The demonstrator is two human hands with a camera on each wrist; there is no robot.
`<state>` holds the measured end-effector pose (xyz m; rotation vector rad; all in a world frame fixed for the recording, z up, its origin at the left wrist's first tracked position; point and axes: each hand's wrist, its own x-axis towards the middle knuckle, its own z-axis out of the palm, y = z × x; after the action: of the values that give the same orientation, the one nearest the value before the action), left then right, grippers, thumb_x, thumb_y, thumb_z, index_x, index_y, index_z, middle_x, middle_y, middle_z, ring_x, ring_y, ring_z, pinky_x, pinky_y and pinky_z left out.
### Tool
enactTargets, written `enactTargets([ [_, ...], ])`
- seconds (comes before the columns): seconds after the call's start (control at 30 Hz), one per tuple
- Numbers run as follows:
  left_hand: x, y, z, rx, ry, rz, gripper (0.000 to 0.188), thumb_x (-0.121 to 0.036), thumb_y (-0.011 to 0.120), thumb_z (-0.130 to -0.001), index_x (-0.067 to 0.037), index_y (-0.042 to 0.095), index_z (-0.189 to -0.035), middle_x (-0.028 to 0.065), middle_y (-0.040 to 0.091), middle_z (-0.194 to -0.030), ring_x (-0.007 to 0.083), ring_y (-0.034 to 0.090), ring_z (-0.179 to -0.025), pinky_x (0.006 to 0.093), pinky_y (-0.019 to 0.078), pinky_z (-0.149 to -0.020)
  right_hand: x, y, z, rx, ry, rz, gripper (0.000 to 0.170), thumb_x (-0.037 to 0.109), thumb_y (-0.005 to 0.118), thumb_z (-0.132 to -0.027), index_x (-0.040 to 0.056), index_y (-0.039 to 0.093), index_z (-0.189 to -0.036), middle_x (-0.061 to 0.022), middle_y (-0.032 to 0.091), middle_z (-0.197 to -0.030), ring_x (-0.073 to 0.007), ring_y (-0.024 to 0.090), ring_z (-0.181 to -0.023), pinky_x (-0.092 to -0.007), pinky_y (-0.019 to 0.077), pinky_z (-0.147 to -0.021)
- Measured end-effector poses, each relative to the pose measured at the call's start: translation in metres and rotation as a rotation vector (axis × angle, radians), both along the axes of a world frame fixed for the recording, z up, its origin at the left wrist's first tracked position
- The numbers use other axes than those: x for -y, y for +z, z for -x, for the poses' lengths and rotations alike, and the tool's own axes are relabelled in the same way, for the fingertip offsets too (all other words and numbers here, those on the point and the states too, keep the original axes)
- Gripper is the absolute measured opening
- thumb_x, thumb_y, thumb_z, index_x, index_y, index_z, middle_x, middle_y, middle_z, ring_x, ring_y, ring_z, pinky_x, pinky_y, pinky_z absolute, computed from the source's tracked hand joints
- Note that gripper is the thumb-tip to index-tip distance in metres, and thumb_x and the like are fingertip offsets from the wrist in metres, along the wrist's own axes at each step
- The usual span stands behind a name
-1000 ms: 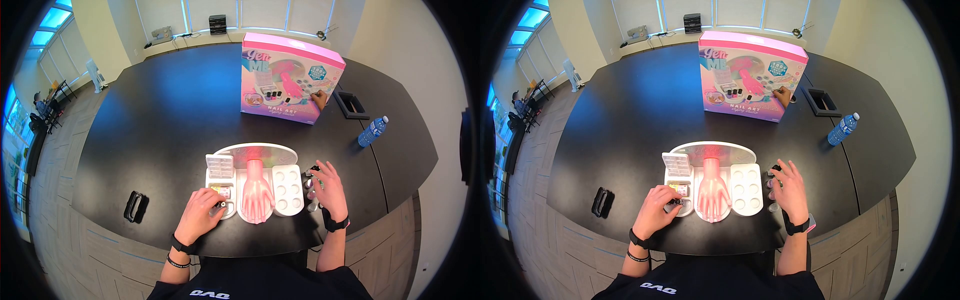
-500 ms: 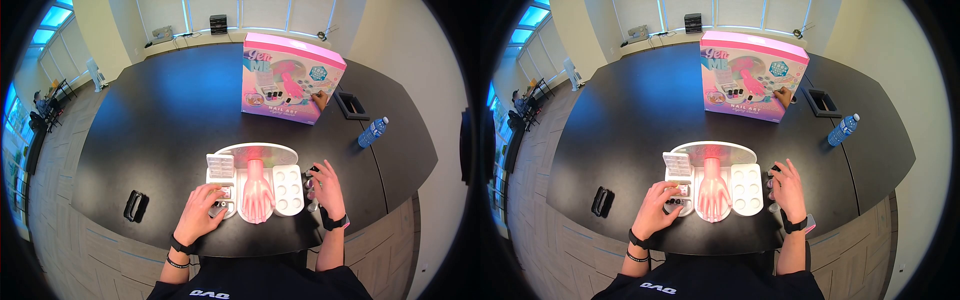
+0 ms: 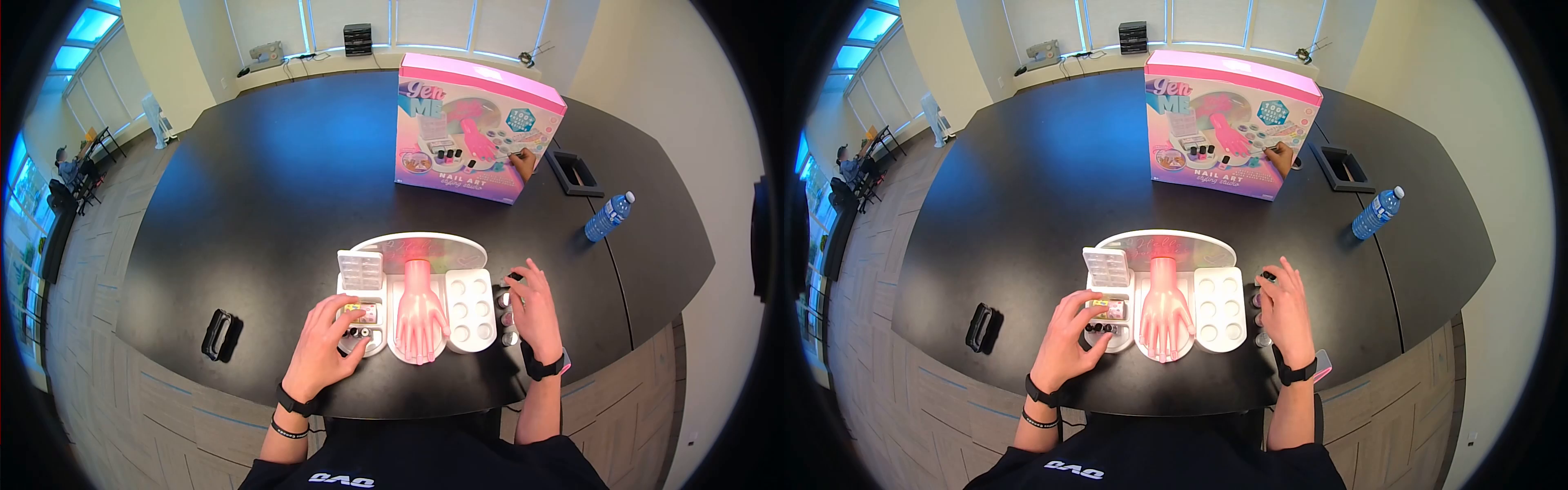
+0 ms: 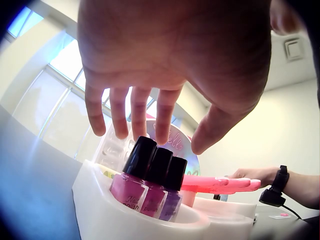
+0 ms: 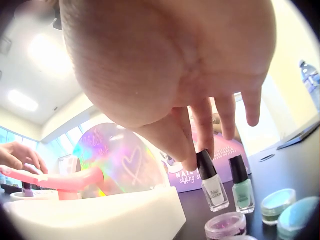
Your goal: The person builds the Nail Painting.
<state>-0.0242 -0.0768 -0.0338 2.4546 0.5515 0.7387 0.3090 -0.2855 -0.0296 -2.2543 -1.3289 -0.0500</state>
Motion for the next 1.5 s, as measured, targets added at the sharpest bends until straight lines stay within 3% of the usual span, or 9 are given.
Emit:
enactTargets([
  [0.13, 0.001, 0.001, -0.002, 0.047, 0.028, 0.0, 0.042, -0.009, 0.083, -0.084, -0.005, 0.071, -0.124, 0.015, 0.063, -0.143, 0.0401, 0.059, -0.137, 0.0504, 0.0488, -0.114, 0.001, 0.012, 0.009, 0.017, 0.014, -0.054, 0.031, -0.004, 0.061, -0.095, -0.0039, 0.078, -0.121, -0.0197, 0.068, -0.14, -0.0444, 0.05, -0.151, -0.055, 0.0393, -0.126],
  [0.3, 0.003, 0.001, -0.005, 0.1, 0.07, -0.046, 0.037, -0.006, 0.082, -0.086, -0.004, 0.072, -0.121, 0.0144, 0.064, -0.143, 0.0409, 0.059, -0.136, 0.0513, 0.0499, -0.112, 0.001, 0.036, 0.027, 0.025, 0.036, -0.149, 0.034, -0.01, 0.061, -0.094, -0.0029, 0.078, -0.123, -0.0228, 0.067, -0.137, -0.0464, 0.054, -0.146, -0.05, 0.0534, -0.108],
  [0.43, 0.01, 0.009, -0.009, 0.13, 0.061, -0.078, 0.036, -0.007, 0.082, -0.086, -0.005, 0.073, -0.12, 0.0138, 0.065, -0.143, 0.04, 0.06, -0.137, 0.0509, 0.0504, -0.112, -0.003, 0.045, 0.04, 0.039, 0.086, -0.2, 0.034, -0.009, 0.064, -0.094, -0.0004, 0.078, -0.123, -0.0222, 0.068, -0.134, -0.0452, 0.059, -0.141, -0.049, 0.0567, -0.101],
  [0.53, 0.016, 0.016, -0.011, 0.151, 0.039, -0.082, 0.035, -0.004, 0.082, -0.085, -0.005, 0.074, -0.119, 0.0141, 0.065, -0.142, 0.0406, 0.059, -0.137, 0.0509, 0.0508, -0.113, -0.006, 0.045, 0.048, 0.062, 0.127, -0.265, 0.034, -0.008, 0.069, -0.093, 0.0023, 0.079, -0.123, -0.0208, 0.07, -0.129, -0.0418, 0.067, -0.129, -0.0466, 0.0592, -0.095],
  [0.6, 0.019, 0.02, -0.012, 0.163, 0.027, -0.079, 0.035, -0.002, 0.081, -0.084, -0.004, 0.073, -0.118, 0.0148, 0.065, -0.142, 0.0416, 0.059, -0.138, 0.0514, 0.0511, -0.113, -0.008, 0.046, 0.055, -0.003, 0.138, -0.3, 0.032, -0.006, 0.072, -0.091, 0.0047, 0.081, -0.12, -0.0184, 0.072, -0.124, -0.0374, 0.073, -0.112, -0.0439, 0.061, -0.089],
  [0.7, 0.023, 0.024, -0.014, 0.177, 0.0, -0.085, 0.036, -0.002, 0.081, -0.084, -0.004, 0.074, -0.119, 0.0143, 0.067, -0.14, 0.0412, 0.06, -0.136, 0.051, 0.0516, -0.113, -0.01, 0.044, 0.06, -0.006, 0.163, -0.323, 0.031, -0.006, 0.075, -0.089, 0.006, 0.083, -0.116, -0.016, 0.074, -0.12, -0.033, 0.074, -0.101, -0.041, 0.062, -0.086],
  [1.07, 0.036, 0.027, -0.027, 0.281, -0.19, 0.113, 0.039, -0.001, 0.089, -0.083, -0.003, 0.076, -0.12, 0.0127, 0.076, -0.122, 0.0317, 0.074, -0.113, 0.0426, 0.0602, -0.098, -0.019, 0.052, 0.094, -0.148, 0.424, -0.321, 0.031, 0.001, 0.083, -0.09, 0.0059, 0.081, -0.12, -0.0109, 0.076, -0.111, -0.0263, 0.076, -0.096, -0.0367, 0.0627, -0.081],
  [1.17, 0.039, 0.026, -0.031, 0.249, -0.219, 0.166, 0.04, -0.003, 0.09, -0.084, -0.002, 0.076, -0.121, 0.0131, 0.076, -0.122, 0.0312, 0.074, -0.111, 0.0411, 0.0606, -0.096, -0.023, 0.05, 0.106, -0.293, 0.455, -0.326, 0.026, 0.0, 0.083, -0.09, 0.0027, 0.08, -0.116, -0.0102, 0.077, -0.111, -0.0284, 0.076, -0.099, -0.0384, 0.0632, -0.084],
  [1.5, 0.042, 0.015, -0.033, 0.21, -0.224, 0.263, 0.038, -0.005, 0.088, -0.087, -0.001, 0.075, -0.122, 0.0143, 0.078, -0.117, 0.0332, 0.077, -0.107, 0.0397, 0.0621, -0.093, -0.031, 0.041, 0.121, -0.286, 0.571, -0.373, 0.024, 0.002, 0.084, -0.089, 0.0013, 0.078, -0.113, -0.0101, 0.077, -0.117, -0.0292, 0.077, -0.102, -0.0391, 0.0633, -0.089],
])
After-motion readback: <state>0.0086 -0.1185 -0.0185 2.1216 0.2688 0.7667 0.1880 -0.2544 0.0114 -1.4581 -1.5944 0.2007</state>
